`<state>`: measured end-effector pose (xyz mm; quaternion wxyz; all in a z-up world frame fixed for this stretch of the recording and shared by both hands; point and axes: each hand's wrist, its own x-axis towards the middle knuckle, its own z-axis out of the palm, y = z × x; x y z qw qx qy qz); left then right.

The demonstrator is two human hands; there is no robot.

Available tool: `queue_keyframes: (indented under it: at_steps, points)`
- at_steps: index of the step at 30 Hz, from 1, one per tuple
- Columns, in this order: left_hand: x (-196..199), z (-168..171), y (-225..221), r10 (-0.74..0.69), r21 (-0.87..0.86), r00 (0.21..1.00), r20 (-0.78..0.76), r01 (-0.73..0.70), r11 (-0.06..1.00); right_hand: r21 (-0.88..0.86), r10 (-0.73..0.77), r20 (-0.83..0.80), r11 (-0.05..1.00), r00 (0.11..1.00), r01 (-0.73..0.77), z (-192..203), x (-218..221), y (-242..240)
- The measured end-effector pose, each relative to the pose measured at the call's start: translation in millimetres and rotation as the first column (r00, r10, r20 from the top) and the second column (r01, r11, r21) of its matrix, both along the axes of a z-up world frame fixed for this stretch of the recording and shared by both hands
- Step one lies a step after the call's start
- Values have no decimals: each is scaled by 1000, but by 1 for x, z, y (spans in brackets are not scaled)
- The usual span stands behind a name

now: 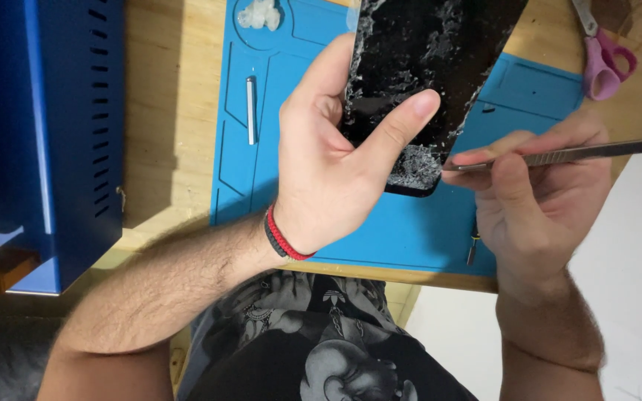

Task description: Removing broken glass shards from a mobile phone screen using tweezers and a metal pry tool

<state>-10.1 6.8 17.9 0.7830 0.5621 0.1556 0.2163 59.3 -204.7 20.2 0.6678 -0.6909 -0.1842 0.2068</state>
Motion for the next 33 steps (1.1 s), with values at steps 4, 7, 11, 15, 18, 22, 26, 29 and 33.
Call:
queue_keyframes:
  at_steps: [4,7,11,15,18,22,26,29,33]
  points:
    - [0,0,-1,14,8,1000,6,-14,1000,11,8,9,1000,1000,-8,0,-1,1]
    - [1,-1,-2,32,-40,999,-5,-32,999,14,-6,-2,1000,1000,6,-1,-2,2]
    - [0,0,-1,35,-27,999,-5,-35,999,-5,-2,19,1000,1000,2,0,-3,3]
    - [0,0,-1,38,-37,999,-9,-38,999,-5,-9,10,1000,1000,9,2,-5,4]
    - [1,3,-1,43,-47,999,0,-43,998,6,-10,8,1000,1000,9,0,-5,3]
    - [1,-1,-2,49,-39,999,0,-49,998,-5,-2,18,1000,1000,2,2,-4,4]
    - [1,1,-2,60,-59,998,9,-59,997,-4,15,10,1000,1000,-15,0,-4,3]
    - [1,2,-2,65,-43,998,-2,-65,997,-8,1,-15,1000,1000,-1,1,-5,5]
    - [0,2,-1,70,-16,998,0,-70,997,-8,-5,-30,1000,1000,5,0,-5,5]
